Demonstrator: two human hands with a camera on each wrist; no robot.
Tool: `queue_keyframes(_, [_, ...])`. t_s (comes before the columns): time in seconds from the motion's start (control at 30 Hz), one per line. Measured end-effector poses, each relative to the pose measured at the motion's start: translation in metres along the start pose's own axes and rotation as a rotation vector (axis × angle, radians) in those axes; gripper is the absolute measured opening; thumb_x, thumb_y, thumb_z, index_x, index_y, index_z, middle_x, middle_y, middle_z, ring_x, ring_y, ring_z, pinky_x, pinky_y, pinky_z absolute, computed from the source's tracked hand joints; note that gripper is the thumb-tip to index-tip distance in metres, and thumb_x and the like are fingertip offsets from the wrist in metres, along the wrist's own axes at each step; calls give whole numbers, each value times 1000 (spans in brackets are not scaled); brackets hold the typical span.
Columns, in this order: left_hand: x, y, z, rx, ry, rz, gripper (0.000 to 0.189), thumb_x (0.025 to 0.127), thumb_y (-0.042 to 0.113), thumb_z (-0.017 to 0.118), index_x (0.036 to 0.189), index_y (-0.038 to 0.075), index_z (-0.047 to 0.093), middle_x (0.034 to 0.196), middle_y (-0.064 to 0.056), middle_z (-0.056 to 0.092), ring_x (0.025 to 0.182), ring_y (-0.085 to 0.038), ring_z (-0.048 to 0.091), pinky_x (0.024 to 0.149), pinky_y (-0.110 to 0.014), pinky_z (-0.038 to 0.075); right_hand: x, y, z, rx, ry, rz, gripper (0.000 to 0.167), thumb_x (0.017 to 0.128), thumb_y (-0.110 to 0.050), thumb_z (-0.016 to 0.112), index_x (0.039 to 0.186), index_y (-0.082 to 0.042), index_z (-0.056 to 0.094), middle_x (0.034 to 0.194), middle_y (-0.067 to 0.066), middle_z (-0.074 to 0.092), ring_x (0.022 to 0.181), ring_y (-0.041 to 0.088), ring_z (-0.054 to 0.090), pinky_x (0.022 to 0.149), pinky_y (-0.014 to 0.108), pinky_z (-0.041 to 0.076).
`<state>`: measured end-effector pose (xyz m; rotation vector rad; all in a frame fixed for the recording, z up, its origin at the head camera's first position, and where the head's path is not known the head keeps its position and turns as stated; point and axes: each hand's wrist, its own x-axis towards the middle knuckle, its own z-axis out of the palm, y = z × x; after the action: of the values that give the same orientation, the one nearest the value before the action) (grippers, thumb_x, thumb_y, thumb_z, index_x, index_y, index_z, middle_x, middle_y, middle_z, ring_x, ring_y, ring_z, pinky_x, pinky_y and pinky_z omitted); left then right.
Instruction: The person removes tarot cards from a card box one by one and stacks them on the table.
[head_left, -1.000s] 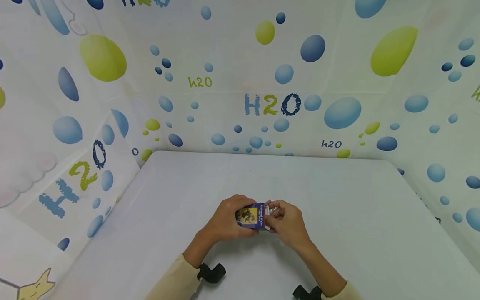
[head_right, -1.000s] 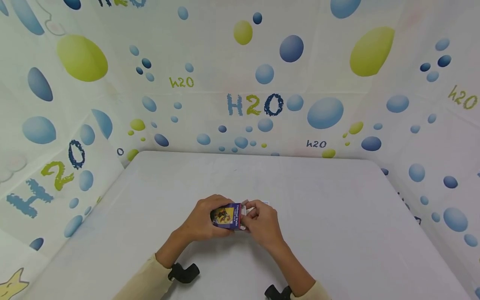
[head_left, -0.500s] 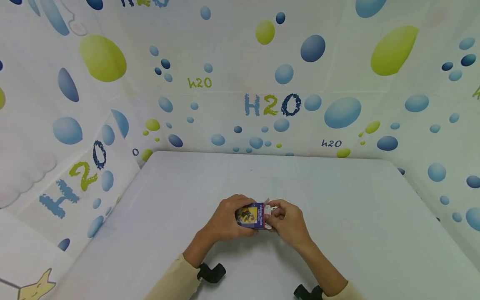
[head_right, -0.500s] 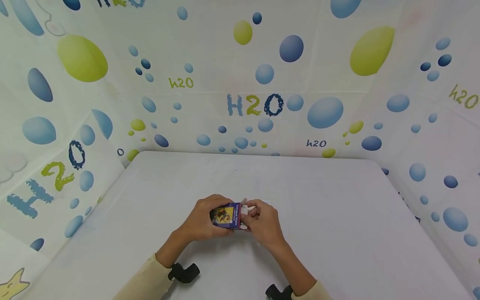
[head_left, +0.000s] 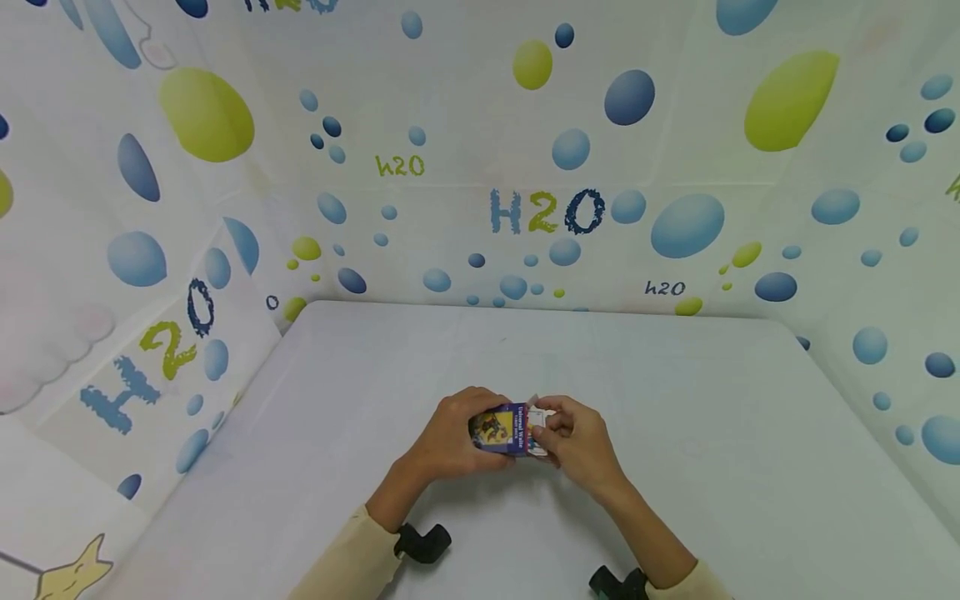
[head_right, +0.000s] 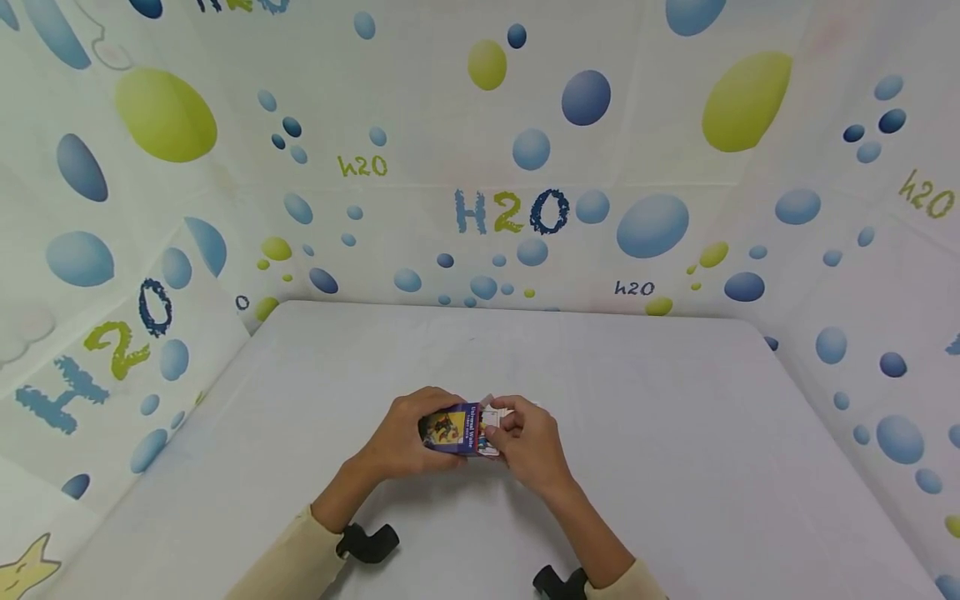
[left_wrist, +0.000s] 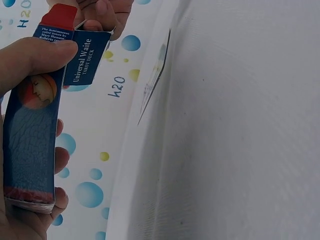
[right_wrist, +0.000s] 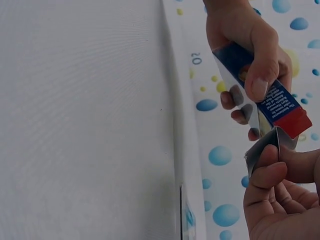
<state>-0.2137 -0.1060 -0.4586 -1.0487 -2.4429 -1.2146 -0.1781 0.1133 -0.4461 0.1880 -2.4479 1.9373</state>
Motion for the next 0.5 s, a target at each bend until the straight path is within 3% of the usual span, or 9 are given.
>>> queue_keyframes(0.5, [1,-2,1,4,29,4,65,61,29,96,120,16,71,110,8,69,99,-8,60,86,-32,53,3,0,-5,-9,-24,-9,30,91,2,70,120,-3,68,78,11,62,58,17,54,48,24,45])
